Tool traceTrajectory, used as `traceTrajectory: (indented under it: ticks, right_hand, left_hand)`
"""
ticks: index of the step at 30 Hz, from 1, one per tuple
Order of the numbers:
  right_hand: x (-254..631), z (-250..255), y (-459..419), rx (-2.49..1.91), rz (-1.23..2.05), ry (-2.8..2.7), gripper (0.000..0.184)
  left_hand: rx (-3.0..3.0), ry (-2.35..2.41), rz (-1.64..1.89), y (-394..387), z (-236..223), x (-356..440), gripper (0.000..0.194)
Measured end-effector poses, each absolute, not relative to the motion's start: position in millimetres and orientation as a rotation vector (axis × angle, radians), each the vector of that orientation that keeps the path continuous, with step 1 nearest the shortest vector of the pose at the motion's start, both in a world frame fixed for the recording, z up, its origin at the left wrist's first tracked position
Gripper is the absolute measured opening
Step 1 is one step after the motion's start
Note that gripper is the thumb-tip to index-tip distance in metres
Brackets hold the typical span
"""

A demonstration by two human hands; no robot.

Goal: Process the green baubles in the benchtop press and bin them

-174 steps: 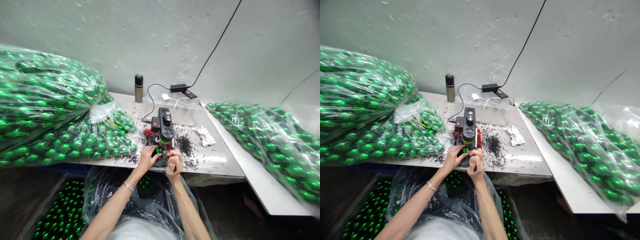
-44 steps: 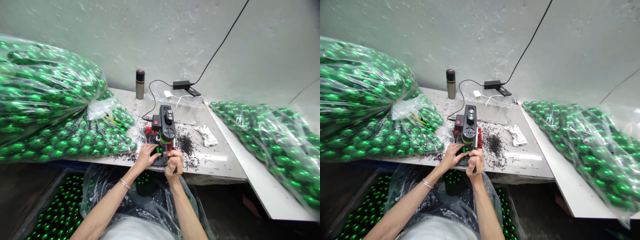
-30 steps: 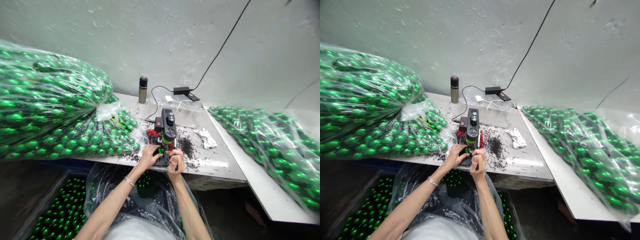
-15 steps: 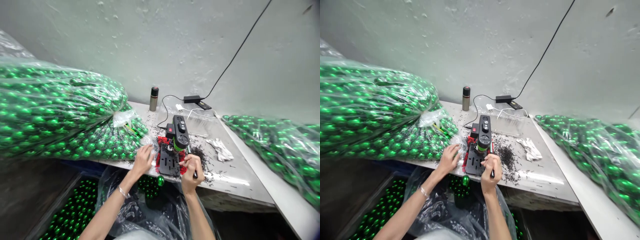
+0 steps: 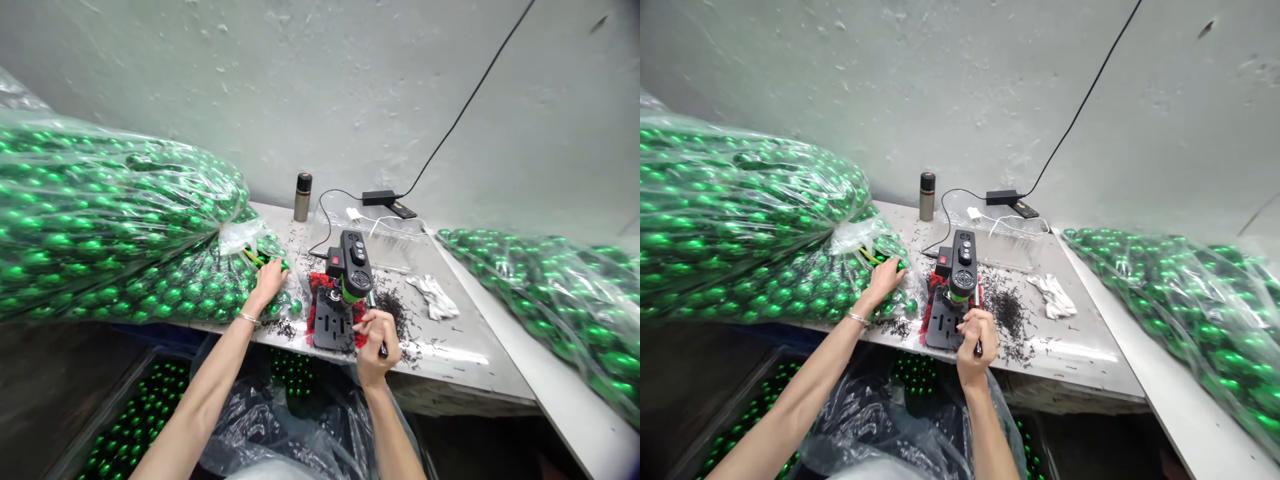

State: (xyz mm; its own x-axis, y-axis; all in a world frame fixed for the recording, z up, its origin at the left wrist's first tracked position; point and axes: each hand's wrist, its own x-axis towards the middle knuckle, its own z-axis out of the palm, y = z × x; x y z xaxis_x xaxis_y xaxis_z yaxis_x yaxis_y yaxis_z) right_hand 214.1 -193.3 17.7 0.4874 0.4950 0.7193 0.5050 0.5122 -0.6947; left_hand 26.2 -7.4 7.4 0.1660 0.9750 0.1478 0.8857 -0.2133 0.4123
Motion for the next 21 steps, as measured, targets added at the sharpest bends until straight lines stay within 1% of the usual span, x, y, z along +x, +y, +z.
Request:
traceTrajectory:
  ticks: [4,7,10,16,18,21]
  right_hand:
    - [214,17,-193,-1.081,-0.015,-1.13,0.029]
    - [215,14,-194,-1.077,-0.014,-1.137,0.029]
    - [218,10,-195,-1.089,-0.024,-1.158,0.028]
    - [219,9,-196,-1.108,-0.033,-1.178,0.026]
    - [219,10,-196,-1.118,-0.032,-1.182,0.026]
    - [219,12,-197,-1.129,-0.03,-1.186,0.026]
  left_hand:
    - [1.502,1.241,1.008,-34,9,22,0.046]
    - [1.064,0.916,1.057,-57,7,27,0.051]
    - [0.85,0.811,0.983,-77,2,37,0.045]
    - [0.776,0.81,0.924,-100,-17,66,0.037]
    - [0.858,0.858,0.927,-104,-25,76,0.033]
    - [1.138,0.983,0.967,-114,-37,89,0.029]
